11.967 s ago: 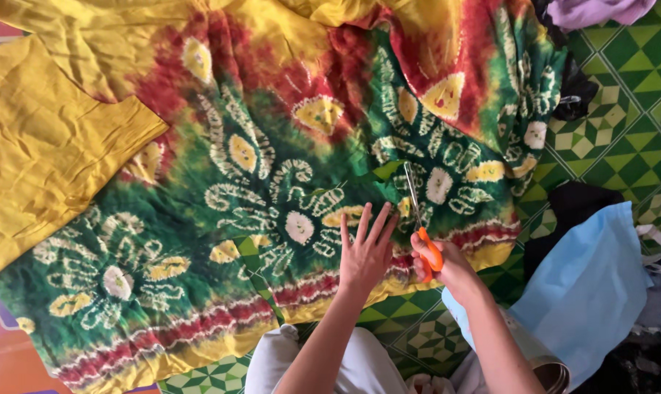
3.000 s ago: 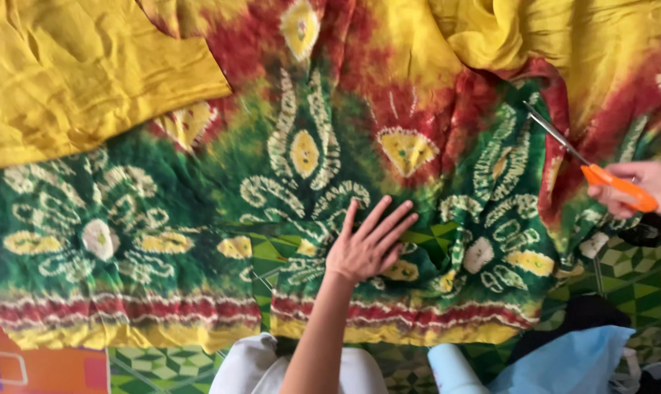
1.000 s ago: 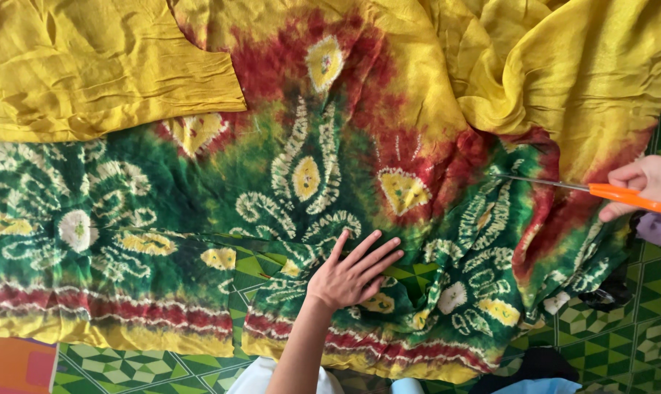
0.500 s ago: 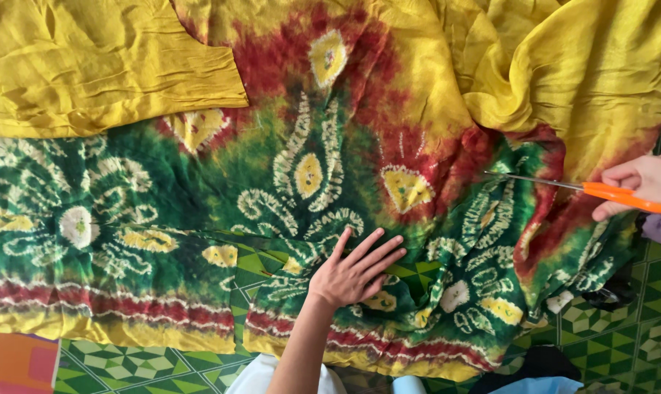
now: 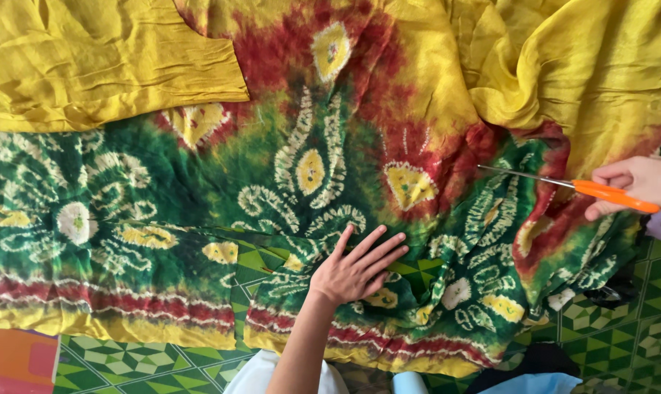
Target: The person cuts a green and yellow patterned fabric with orange scissors, following the outline of a yellow garment laid on top. The person then pulls apart the newly cut fabric pieces.
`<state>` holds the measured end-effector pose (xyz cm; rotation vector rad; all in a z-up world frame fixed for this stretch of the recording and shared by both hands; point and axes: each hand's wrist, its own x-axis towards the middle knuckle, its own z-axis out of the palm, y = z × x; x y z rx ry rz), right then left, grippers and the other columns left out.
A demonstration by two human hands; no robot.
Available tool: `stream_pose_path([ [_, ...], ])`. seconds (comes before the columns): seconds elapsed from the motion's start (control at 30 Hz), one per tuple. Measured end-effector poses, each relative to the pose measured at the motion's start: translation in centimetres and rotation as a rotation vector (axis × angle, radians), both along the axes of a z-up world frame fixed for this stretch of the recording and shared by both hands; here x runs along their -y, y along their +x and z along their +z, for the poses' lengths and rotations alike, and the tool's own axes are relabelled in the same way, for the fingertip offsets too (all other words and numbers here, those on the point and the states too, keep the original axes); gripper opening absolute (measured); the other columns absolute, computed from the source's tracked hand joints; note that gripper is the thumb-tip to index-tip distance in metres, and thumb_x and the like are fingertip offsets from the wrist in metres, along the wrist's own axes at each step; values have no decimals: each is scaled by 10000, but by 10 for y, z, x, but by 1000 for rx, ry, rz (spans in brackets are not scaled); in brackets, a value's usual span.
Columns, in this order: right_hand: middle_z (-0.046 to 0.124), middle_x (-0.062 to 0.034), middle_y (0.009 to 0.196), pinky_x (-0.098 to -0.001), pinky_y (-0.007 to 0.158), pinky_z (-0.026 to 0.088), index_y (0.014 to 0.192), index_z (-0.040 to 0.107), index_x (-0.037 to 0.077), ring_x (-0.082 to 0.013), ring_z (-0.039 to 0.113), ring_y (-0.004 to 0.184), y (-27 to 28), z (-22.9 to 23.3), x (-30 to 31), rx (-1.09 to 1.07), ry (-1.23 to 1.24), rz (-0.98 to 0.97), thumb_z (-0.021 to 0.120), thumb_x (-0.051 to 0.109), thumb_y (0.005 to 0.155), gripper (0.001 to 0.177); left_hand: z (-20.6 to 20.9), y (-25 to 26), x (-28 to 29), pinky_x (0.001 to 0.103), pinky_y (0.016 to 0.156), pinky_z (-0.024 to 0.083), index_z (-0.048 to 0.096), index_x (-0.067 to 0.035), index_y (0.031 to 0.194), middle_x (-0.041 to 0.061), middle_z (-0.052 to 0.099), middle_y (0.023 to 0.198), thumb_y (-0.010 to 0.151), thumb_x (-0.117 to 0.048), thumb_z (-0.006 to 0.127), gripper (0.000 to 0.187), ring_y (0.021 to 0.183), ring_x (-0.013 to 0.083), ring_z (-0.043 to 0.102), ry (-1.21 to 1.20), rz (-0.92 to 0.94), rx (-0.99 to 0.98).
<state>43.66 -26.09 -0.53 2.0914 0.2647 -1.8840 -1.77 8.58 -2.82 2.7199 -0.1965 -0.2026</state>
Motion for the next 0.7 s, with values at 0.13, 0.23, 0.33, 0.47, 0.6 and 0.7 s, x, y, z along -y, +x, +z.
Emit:
stream_pose_path([
  [0.13,702,17,691,-290,677,484,832,586,91,-72,570,666,-8,9,-24,-59,121,-134,966,356,717,477,1,0,0,549,1277,148,277,-362,1659,-122,223,1725,1064,-513,407,628,1583,137,244,6,5,9],
  [0.23,736,-47,780,-293,700,435,924,681,109,-119,513,709,-15,18,-42,-6,1,71,926,357,805,369,0,1,-1,552,1273,145,276,-363,1655,-122,218,1722,1057,-512,404,629,1580,142,241,-1,-4,-5],
  [0.33,773,-47,894,-293,761,461,975,671,103,-131,572,768,-15,18,-41,36,-43,123,909,379,822,395,1,1,-1,550,1277,145,276,-364,1656,-126,214,1724,1061,-518,405,629,1583,138,238,-10,-1,5],
  [0.47,763,-87,902,-302,756,534,937,642,58,-114,673,803,-16,7,-22,-87,120,-207,950,318,742,448,1,-1,-1,547,1277,146,285,-353,1658,-118,223,1725,1062,-521,417,634,1583,137,246,1,3,9],
  [0.6,797,-67,923,-271,770,521,942,650,97,-95,704,825,-18,3,-23,-81,147,-202,891,312,778,362,1,1,-2,556,1277,152,301,-342,1653,-108,240,1717,1057,-508,433,633,1577,151,261,-42,9,17],
  [0.7,771,-92,929,-317,700,461,967,664,74,-138,573,753,-17,-5,-25,-60,127,-88,897,279,850,332,2,1,-2,548,1276,162,304,-345,1655,-114,245,1721,1061,-508,436,630,1579,141,264,-22,16,27],
])
